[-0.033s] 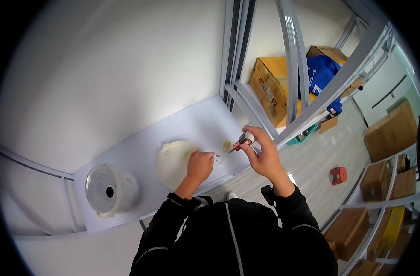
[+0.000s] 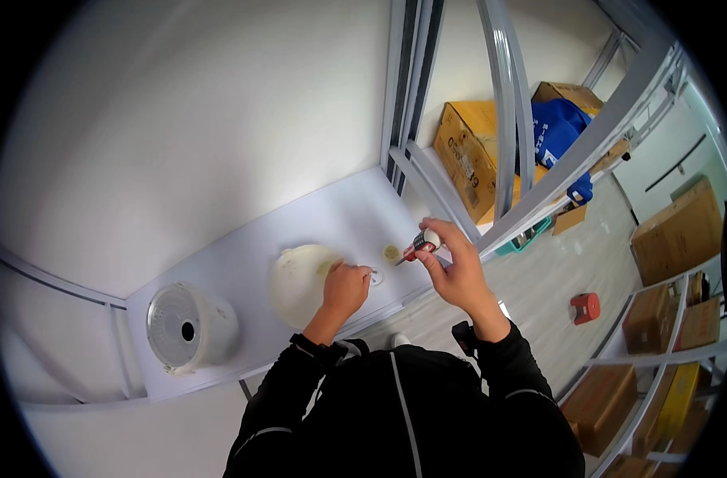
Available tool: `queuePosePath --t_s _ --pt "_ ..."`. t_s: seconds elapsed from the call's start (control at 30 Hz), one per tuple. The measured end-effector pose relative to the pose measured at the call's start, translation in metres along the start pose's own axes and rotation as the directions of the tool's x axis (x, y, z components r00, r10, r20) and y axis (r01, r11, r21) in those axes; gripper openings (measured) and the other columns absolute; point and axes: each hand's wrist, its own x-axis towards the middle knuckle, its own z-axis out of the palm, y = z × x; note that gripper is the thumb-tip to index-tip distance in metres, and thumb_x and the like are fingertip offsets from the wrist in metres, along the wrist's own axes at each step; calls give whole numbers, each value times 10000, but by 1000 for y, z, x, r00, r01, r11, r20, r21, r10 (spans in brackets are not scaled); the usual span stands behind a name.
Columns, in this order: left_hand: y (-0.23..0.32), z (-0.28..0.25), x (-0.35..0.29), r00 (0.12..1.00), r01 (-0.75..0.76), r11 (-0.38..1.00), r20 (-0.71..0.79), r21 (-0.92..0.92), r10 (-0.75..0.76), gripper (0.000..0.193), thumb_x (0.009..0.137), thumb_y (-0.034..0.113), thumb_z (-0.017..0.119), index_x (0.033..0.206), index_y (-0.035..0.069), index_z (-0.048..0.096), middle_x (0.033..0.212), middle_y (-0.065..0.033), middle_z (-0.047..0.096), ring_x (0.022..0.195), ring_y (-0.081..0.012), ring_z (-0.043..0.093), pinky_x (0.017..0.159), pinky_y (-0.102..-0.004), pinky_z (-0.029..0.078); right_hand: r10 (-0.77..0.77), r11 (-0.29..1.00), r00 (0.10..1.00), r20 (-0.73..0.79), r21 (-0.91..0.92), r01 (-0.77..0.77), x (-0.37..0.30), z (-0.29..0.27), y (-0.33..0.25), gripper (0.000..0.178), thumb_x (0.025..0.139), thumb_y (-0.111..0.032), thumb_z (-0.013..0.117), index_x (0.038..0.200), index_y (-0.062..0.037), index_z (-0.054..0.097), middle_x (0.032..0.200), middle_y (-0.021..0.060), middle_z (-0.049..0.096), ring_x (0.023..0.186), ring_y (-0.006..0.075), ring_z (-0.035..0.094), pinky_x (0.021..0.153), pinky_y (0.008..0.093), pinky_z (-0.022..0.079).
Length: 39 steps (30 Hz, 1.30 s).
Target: The person disassembles a white cylindrical appliance by removing the lid and a central component. They then use a screwdriver to remove screws from the lid and a small plastic part, placing the removed pieces on the shelf.
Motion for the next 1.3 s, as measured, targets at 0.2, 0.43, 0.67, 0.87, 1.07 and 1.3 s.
queuePosePath --t_s 0.2,0.43,0.67,0.87,1.07,1.3 --pt "28 32 -2 989 145 967 -13 212 -145 84 869 240 787 871 158 803 921 -61 735 1004 -294 677 1107 -514 423 -50 995 993 106 93 40 5 -20 31 460 910 -76 823 1334 -20 652 1255 194 711 1091 407 703 941 421 562" --pt "38 58 10 936 346 846 -89 405 -340 114 851 295 803 862 182 820 948 -29 694 1020 -268 641 977 -484 396 -104 974 965 241 222 49 7 -33 60 474 904 -81 829 1341 -42 649 1263 198 704 1107 411 698 945 418 563" --pt "51 62 6 910 414 828 -167 378 -379 147 835 292 822 952 205 838 998 -8 694 1047 -258 631 965 -475 394 -148 959 940 308 278 60 11 -45 74 483 902 -72 830 1347 -44 644 1260 195 701 1098 406 701 928 412 569" --pt "62 37 -14 870 445 880 -312 164 -382 235 809 218 844 1039 178 813 1023 -28 690 1077 -268 624 967 -479 426 -196 940 936 291 329 95 17 -43 71 500 889 -55 842 1348 -44 645 1264 195 698 1085 398 705 922 407 570" --pt "60 18 -56 778 521 845 -471 117 -414 325 802 228 853 1109 142 788 1112 -27 691 1125 -282 620 970 -485 451 -230 918 938 258 378 121 13 -30 73 517 863 -28 862 1331 -33 643 1223 187 704 1036 373 708 892 399 569" --pt "43 20 -98 813 537 819 -381 201 -440 390 824 249 853 1197 159 779 1330 -48 671 1344 -296 567 1201 -560 332 -204 922 933 298 379 81 11 -15 72 498 853 -15 865 1303 -22 653 1165 175 710 976 350 710 869 388 569"
